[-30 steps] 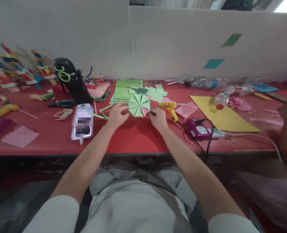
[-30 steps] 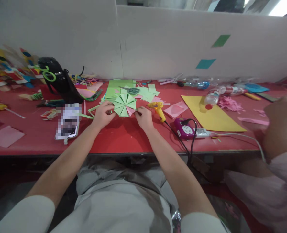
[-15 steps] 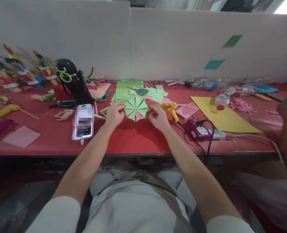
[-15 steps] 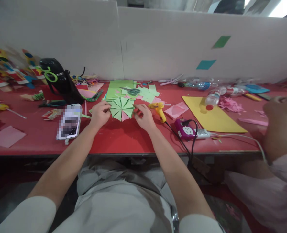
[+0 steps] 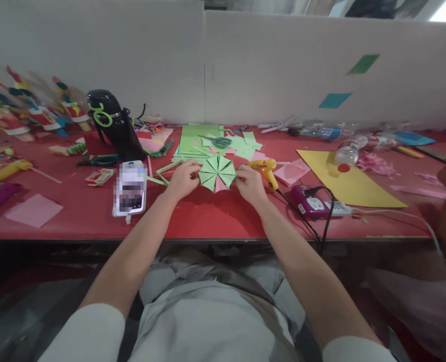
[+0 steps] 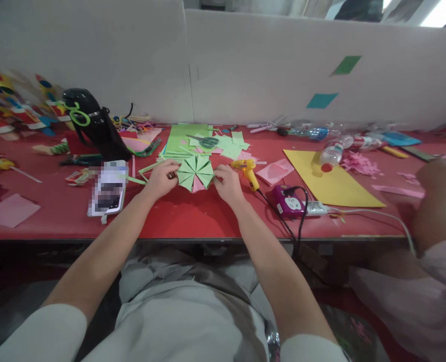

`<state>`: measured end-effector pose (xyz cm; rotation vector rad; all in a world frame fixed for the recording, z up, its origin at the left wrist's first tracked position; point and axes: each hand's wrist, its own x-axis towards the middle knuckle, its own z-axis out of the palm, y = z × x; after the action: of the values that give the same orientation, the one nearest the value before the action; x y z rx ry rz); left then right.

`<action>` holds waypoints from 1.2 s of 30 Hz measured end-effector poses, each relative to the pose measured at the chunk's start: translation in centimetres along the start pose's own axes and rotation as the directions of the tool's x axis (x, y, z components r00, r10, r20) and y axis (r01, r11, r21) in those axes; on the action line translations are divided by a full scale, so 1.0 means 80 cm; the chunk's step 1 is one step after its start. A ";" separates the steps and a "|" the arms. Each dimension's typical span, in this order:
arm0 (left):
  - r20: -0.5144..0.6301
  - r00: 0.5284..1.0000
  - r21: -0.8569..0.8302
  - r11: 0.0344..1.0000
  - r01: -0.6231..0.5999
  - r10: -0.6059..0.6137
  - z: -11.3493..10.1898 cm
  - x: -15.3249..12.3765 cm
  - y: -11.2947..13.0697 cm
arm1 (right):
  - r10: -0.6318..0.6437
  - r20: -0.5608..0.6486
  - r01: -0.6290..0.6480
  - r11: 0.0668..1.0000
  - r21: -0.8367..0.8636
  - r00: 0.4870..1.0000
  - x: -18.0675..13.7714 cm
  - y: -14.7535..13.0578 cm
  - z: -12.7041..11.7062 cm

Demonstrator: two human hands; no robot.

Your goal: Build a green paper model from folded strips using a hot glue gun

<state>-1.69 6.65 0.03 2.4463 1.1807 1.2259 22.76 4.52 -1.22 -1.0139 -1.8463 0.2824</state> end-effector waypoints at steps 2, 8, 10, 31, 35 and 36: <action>0.015 1.000 -0.027 0.999 -0.025 0.026 0.002 0.000 0.001 | 0.022 0.010 -0.022 1.000 0.013 1.000 0.000 -0.003 -0.002; 0.023 1.000 -0.068 0.998 -0.007 0.008 0.003 0.002 -0.003 | 0.102 0.095 -0.106 0.993 0.045 0.990 0.000 -0.004 0.001; 0.008 1.000 -0.061 0.998 0.010 -0.010 0.001 0.002 -0.005 | 0.143 0.106 -0.149 0.987 0.052 0.984 0.000 0.000 0.003; 0.358 0.919 -0.246 0.933 0.262 -0.164 -0.012 0.003 -0.002 | 0.195 0.359 -0.277 0.941 0.192 0.913 0.014 -0.014 -0.018; 0.406 0.893 -0.210 0.931 0.300 -0.196 -0.017 -0.003 -0.007 | 0.249 0.371 -0.338 0.920 0.198 0.895 0.017 -0.017 -0.015; 0.407 0.891 -0.208 0.929 0.307 -0.203 -0.020 -0.005 -0.007 | 0.261 0.367 -0.355 0.910 0.215 0.893 0.017 -0.017 -0.012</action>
<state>-3.31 6.48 0.56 2.1147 1.1001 0.7356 22.65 4.46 0.92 -1.1115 -1.8617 0.9326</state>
